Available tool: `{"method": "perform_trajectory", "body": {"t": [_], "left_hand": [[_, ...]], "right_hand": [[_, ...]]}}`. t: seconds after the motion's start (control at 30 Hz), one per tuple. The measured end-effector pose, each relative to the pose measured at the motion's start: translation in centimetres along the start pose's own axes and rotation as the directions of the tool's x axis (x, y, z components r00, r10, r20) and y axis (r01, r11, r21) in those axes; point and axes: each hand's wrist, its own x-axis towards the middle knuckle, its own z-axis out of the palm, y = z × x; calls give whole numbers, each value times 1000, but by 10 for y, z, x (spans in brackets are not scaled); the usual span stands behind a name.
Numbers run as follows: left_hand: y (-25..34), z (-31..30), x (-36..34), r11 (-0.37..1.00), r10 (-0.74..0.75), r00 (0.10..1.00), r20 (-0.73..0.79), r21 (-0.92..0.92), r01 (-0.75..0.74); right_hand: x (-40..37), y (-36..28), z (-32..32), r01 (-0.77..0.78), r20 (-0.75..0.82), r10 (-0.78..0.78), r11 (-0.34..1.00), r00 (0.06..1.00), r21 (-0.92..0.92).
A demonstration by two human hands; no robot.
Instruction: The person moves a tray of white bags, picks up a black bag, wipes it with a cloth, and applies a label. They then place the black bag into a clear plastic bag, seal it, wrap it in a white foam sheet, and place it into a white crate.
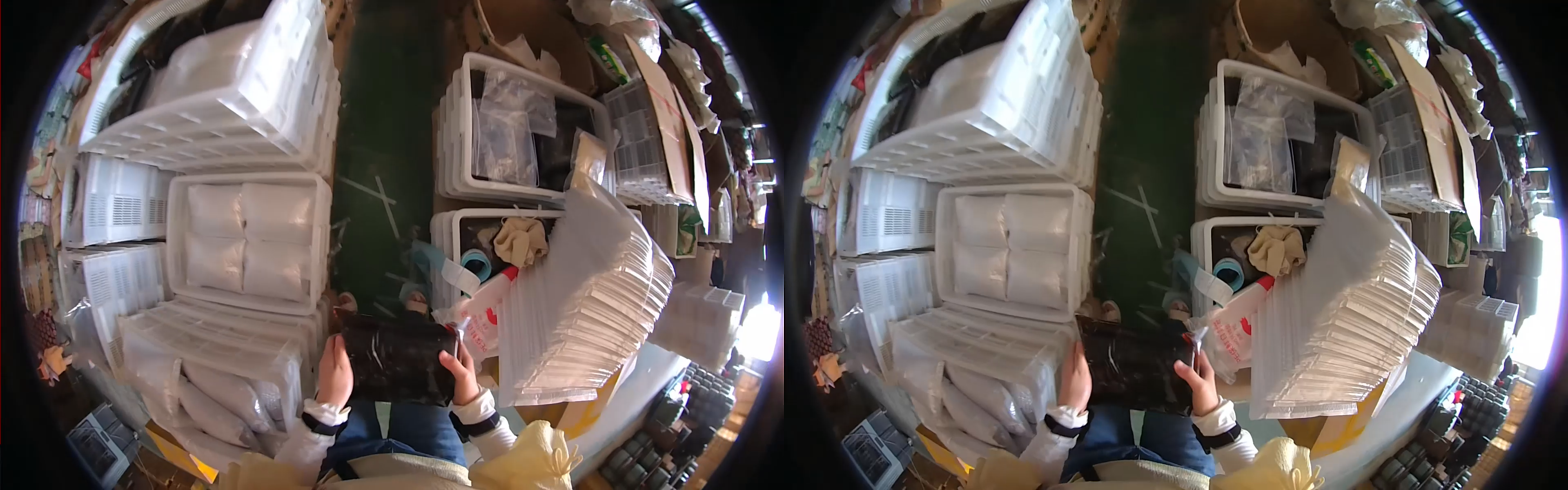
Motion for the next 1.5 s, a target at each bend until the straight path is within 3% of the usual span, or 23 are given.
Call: {"method": "perform_trajectory", "body": {"t": [0.03, 0.07, 0.13, 0.17, 0.27, 0.3, 0.4, 0.43, 0.53, 0.57, 0.67, 0.77, 0.87, 0.9, 1.0, 1.07, 1.1, 1.2, 1.23, 1.3, 1.37, 1.47, 1.5], "left_hand": [[-10, 2, -2, 997, 68, 997, -26, 27, -68], [-21, 2, -3, 998, 38, 999, 22, 40, -38], [-48, 8, -3, 999, -11, 990, 142, 41, 5], [-57, 14, -2, 980, -188, 960, 205, -30, 199], [-91, 37, 9, 965, -225, 950, 215, -83, 248], [-103, 44, 15, 924, -314, 920, 233, -146, 352], [-141, 59, 24, 933, -345, 930, 129, -61, 355], [-147, 60, 24, 941, -338, 935, 111, 33, 337], [-170, 61, 5, 891, -452, 892, -17, -69, 450], [-167, 53, -5, 893, -450, 893, 9, -1, 450], [-188, 32, -54, 816, -565, 825, -32, 125, 564], [-182, 14, -78, 669, -738, 667, 106, 251, 700], [-180, 16, -72, 730, -683, 670, 289, 274, 626], [-181, 21, -71, 746, -652, 676, 344, 127, 654], [-162, 30, -51, 770, -567, 714, 410, -42, 636], [-175, 26, -51, 885, -442, 781, 440, 72, 460], [-184, 28, -47, 927, -368, 810, 456, 120, 354], [-183, 39, -14, 834, -524, 711, 468, 113, 540], [-195, 45, -5, 850, -521, 737, 430, 183, 494], [-213, 66, 23, 863, -465, 792, 396, 6, 505], [-237, 87, 42, 803, -460, 813, 358, -223, 553], [-264, 113, 77, 789, -353, 862, 364, -380, 483], [-270, 121, 85, 855, -308, 895, 323, -319, 409]], "right_hand": [[14, 20, -14, -117, -42, 118, 992, 992, 38], [26, 37, -27, -229, -76, 235, 970, 969, 78], [47, 62, -37, -187, -70, 185, 982, 980, -25], [55, 76, -43, -173, -68, 168, 982, 983, -72], [84, 119, -66, -100, -37, 93, 930, 995, -354], [89, 136, -70, -67, -67, 42, 897, 997, -436], [106, 172, -79, -109, 3, 115, 947, 993, -302], [109, 173, -73, -88, -36, 81, 933, 996, -348], [104, 191, -75, -87, 87, 134, 907, 987, -412], [97, 186, -68, -106, 120, 176, 890, 977, -444], [61, 183, -56, -128, 100, 230, 796, 968, -591], [29, 193, -61, -167, 28, 235, 766, 972, -620], [21, 187, -68, -215, -80, 218, 718, 973, -662], [25, 178, -66, -241, -114, 221, 720, 968, -651], [28, 165, -66, -265, -179, 195, 731, 964, -629], [29, 165, -67, -215, -180, 129, 743, 975, -634], [31, 168, -70, -189, -157, 112, 719, 981, -669], [61, 177, -83, -180, -95, 155, 769, 983, -613], [75, 178, -88, -160, -31, 181, 761, 983, -628], [110, 176, -99, -109, 97, 226, 748, 969, -654], [141, 193, -118, 38, 201, 122, 763, 972, -645], [175, 211, -142, 131, 300, 49, 826, 953, -549], [185, 215, -147, 189, 318, -17, 833, 948, -520]]}}
